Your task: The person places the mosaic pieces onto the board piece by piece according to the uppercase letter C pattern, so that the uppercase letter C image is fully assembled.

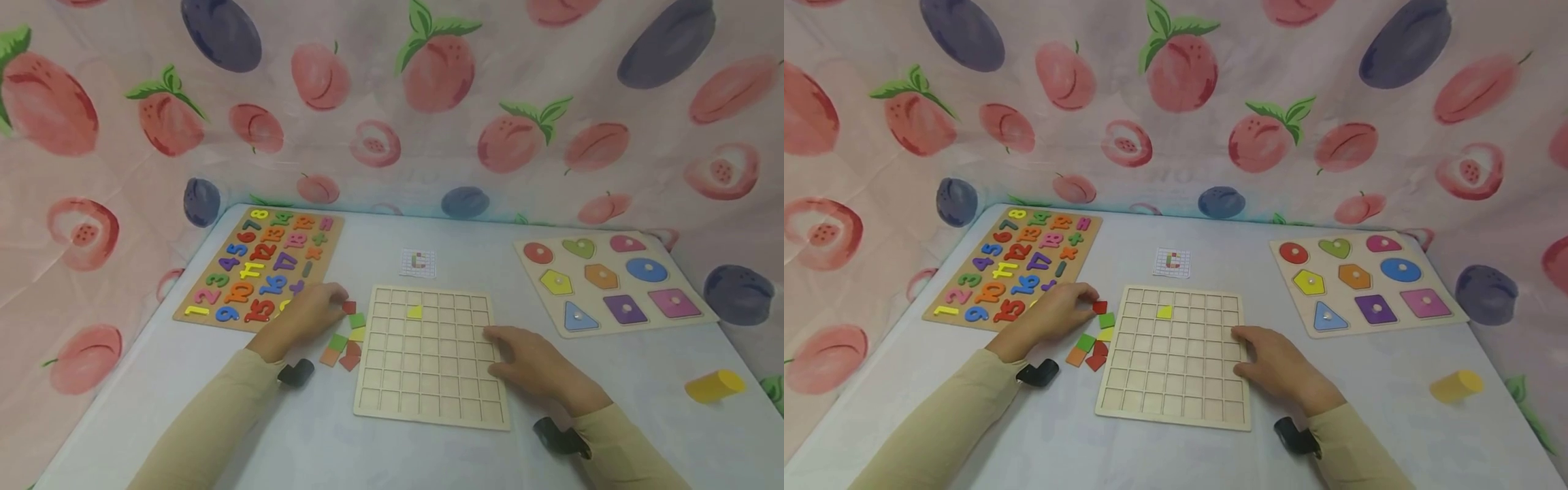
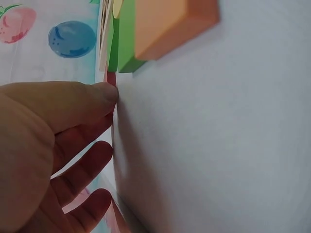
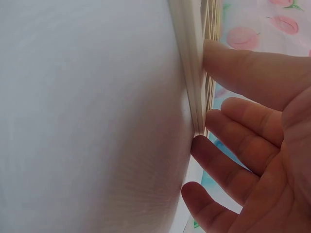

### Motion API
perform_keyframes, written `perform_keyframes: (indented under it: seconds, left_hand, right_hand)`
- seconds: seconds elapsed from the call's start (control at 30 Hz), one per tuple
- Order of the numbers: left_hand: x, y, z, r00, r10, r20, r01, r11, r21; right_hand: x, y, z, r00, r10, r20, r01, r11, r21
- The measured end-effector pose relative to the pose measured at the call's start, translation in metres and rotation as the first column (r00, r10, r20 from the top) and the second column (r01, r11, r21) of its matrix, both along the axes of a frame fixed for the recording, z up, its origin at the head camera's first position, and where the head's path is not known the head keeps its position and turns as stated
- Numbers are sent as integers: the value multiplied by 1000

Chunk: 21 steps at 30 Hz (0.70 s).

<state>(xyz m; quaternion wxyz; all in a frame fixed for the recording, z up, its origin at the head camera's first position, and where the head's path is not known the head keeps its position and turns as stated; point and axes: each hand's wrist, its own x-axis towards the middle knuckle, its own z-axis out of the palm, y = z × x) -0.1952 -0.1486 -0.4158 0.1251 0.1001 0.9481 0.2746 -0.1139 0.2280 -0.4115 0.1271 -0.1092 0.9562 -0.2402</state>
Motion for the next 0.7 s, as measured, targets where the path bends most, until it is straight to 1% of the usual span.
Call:
perform_keyframes:
  seconds: [0.17,0.33,0.4,0.47,0.53,0.63,0.7]
  left_hand:
    - [-4,1,-1,1000,5,-8,-5,1000,-3]
    - [-4,0,0,998,-16,-59,16,1000,11]
    - [-5,2,1,997,-20,-68,22,999,26]
    - [-7,6,1,998,-11,-54,13,999,43]
    - [-9,11,2,999,-6,-37,7,999,37]
    - [-12,22,3,999,-22,-25,22,1000,18]
    - [-13,29,5,999,-42,-26,42,999,6]
  right_hand:
    - [-1,0,1,1000,-7,11,7,1000,-2]
    - [-1,0,0,1000,-5,10,5,1000,0]
    - [-1,0,1,1000,-5,7,5,1000,2]
    - [-1,0,1,1000,-4,2,4,1000,7]
    - [-1,0,1,1000,2,-4,-2,1000,10]
    - [0,0,1,1000,8,-9,-8,1000,13]
    - [0,0,1,1000,8,-10,-8,1000,11]
